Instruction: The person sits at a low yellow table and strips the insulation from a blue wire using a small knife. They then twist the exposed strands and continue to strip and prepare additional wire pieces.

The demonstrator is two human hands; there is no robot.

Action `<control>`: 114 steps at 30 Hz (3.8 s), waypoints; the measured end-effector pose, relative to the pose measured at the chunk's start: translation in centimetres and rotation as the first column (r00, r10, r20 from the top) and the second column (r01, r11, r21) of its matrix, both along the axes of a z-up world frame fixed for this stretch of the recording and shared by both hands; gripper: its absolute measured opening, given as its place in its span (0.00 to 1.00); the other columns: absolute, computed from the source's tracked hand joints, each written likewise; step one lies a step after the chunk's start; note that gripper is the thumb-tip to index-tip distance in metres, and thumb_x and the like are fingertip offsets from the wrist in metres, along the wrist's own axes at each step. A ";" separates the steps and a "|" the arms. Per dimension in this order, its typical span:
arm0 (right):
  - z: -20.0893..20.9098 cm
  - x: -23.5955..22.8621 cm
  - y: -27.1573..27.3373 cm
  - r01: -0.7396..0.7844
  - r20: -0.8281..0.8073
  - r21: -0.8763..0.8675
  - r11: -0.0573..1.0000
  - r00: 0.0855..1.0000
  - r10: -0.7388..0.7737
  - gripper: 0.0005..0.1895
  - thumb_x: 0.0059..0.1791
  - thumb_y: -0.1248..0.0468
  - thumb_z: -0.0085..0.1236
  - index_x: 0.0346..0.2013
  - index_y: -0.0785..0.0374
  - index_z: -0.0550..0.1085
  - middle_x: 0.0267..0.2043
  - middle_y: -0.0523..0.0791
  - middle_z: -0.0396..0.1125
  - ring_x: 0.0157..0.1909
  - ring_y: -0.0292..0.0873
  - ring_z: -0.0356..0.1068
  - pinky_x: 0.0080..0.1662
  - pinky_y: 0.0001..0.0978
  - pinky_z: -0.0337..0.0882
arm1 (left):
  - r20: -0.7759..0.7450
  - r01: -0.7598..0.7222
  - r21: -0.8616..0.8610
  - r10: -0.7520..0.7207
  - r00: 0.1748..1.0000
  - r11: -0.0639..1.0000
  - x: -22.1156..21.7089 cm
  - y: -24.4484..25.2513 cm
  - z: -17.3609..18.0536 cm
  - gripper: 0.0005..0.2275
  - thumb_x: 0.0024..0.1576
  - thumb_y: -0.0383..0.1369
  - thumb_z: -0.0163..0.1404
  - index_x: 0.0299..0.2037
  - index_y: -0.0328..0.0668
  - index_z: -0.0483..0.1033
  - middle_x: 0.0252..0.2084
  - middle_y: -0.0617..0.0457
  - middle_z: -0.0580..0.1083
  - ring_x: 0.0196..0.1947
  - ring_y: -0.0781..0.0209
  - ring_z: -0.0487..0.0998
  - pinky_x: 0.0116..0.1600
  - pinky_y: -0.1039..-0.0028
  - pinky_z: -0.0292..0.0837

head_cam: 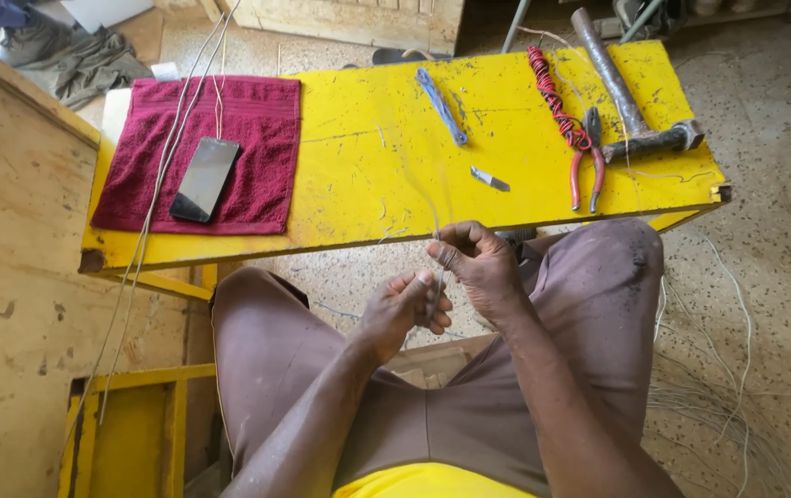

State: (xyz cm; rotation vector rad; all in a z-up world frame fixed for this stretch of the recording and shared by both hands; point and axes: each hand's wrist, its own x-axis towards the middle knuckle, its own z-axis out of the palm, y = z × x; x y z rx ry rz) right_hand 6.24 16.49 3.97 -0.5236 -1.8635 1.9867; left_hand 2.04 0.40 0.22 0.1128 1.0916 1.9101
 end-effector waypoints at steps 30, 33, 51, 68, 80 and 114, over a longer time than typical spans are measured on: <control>-0.3 0.9 1.0 0.048 -0.174 -0.142 0.989 0.982 -0.073 0.11 0.54 0.66 0.67 0.50 0.65 0.81 0.36 0.47 0.75 0.34 0.37 0.74 0.36 0.28 0.80 | -0.164 0.412 -0.132 -0.430 0.888 0.901 -0.2 -1.1 -0.1 0.07 0.66 0.34 0.54 0.41 0.39 0.81 0.32 0.45 0.83 0.32 0.61 0.86 0.40 0.74 0.83; -0.3 0.9 1.8 0.083 -0.212 -0.229 0.970 0.968 -0.133 0.11 0.55 0.66 0.65 0.51 0.64 0.80 0.37 0.46 0.75 0.34 0.37 0.74 0.36 0.26 0.78 | -0.203 0.456 -0.150 -0.479 0.854 0.877 -0.4 -1.2 -1.4 0.10 0.66 0.34 0.52 0.39 0.38 0.83 0.31 0.47 0.82 0.32 0.64 0.85 0.40 0.77 0.81; 1.0 1.4 1.8 0.411 0.052 -0.141 0.900 0.911 -0.408 0.24 0.54 0.65 0.66 0.64 0.56 0.73 0.47 0.47 0.66 0.44 0.38 0.67 0.49 0.30 0.73 | -0.401 0.011 -0.002 -0.011 0.916 1.000 -1.4 -1.3 -1.7 0.09 0.67 0.28 0.51 0.54 0.33 0.79 0.34 0.44 0.79 0.32 0.65 0.75 0.36 0.80 0.69; -0.5 1.6 0.0 -0.112 -0.009 0.014 0.994 0.994 0.112 0.23 0.62 0.58 0.48 0.72 0.61 0.70 0.49 0.53 0.75 0.43 0.41 0.77 0.39 0.28 0.81 | -0.120 -0.049 -0.038 0.044 0.992 0.998 -1.7 -1.5 -0.6 0.08 0.60 0.24 0.59 0.47 0.33 0.76 0.32 0.44 0.80 0.29 0.58 0.84 0.38 0.67 0.86; 6.1 1.7 2.8 0.311 -0.095 -0.018 0.950 0.946 -0.311 0.19 0.63 0.60 0.44 0.68 0.61 0.70 0.35 0.49 0.74 0.27 0.39 0.76 0.27 0.24 0.78 | -0.233 -0.424 0.191 0.461 0.856 0.885 -5.2 -4.3 0.1 0.06 0.68 0.29 0.51 0.54 0.42 0.75 0.32 0.51 0.73 0.23 0.69 0.71 0.24 0.85 0.65; 6.7 -4.2 1.4 -0.398 0.220 -0.016 0.917 0.893 0.392 0.30 0.59 0.49 0.40 0.70 0.61 0.67 0.48 0.47 0.77 0.45 0.42 0.75 0.43 0.32 0.75 | -0.294 -0.328 0.009 0.316 0.902 0.945 -1.6 -2.4 1.5 0.09 0.68 0.28 0.51 0.56 0.40 0.80 0.26 0.51 0.74 0.20 0.69 0.65 0.23 0.81 0.60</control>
